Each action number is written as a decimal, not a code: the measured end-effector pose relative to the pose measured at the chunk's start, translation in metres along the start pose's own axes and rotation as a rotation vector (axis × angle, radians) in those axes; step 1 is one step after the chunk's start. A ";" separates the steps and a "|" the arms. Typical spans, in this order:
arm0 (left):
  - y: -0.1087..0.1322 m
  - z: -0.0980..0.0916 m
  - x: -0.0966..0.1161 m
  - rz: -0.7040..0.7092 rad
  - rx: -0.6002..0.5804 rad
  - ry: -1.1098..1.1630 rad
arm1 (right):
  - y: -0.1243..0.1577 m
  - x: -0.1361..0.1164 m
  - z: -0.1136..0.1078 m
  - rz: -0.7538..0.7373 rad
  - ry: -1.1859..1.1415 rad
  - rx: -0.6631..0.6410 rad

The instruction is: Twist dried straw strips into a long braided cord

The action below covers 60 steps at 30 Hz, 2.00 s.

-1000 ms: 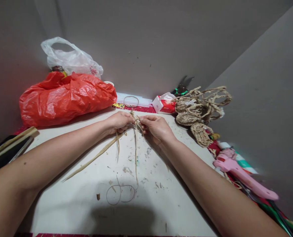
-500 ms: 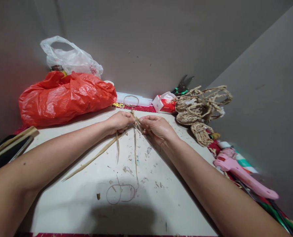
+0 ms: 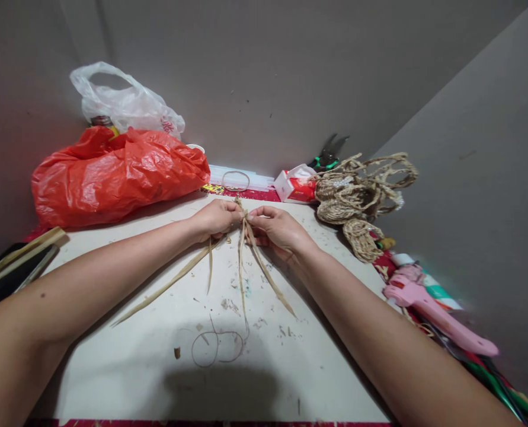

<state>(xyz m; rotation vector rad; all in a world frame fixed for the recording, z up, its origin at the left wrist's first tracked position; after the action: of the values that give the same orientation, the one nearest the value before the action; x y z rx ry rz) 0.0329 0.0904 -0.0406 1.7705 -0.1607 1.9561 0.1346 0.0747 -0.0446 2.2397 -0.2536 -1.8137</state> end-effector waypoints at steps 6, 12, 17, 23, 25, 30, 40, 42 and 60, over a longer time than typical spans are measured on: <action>0.002 0.002 0.002 0.011 -0.005 0.004 | -0.005 0.007 0.008 0.051 -0.046 -0.159; 0.003 0.003 0.002 0.002 -0.030 0.006 | 0.001 0.000 0.020 -0.033 0.058 -0.341; 0.002 0.002 0.002 0.005 -0.017 -0.006 | 0.004 -0.005 0.022 -0.088 0.077 -0.339; 0.003 0.001 0.003 0.014 -0.002 -0.017 | 0.002 -0.008 0.010 -0.142 0.284 -0.161; 0.003 0.001 0.003 0.017 0.005 -0.025 | 0.004 -0.009 0.007 -0.127 0.345 -0.132; 0.000 0.000 0.001 0.034 0.007 -0.057 | 0.006 -0.010 0.007 -0.135 0.405 -0.124; -0.003 -0.003 -0.001 0.053 0.029 -0.114 | 0.002 -0.022 0.001 -0.339 0.830 -0.047; -0.002 -0.003 -0.001 0.055 0.032 -0.110 | 0.003 -0.023 0.004 -0.365 0.908 -0.060; -0.003 0.000 0.005 0.129 -0.006 -0.231 | 0.011 0.009 0.022 0.111 0.003 -0.250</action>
<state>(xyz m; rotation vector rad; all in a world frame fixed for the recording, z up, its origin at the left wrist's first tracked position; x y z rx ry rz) 0.0339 0.0942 -0.0363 2.0235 -0.3671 1.8285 0.1151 0.0601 -0.0542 2.0166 -0.1387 -1.6831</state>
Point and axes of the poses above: each hand's wrist, its own y-axis away from the middle knuckle, its own z-axis out of the palm, x = y × z, the point moved 9 cm from there along -y, towards the middle knuckle, and after that the axes turned 14 degrees about y, right-handed, at the moved point
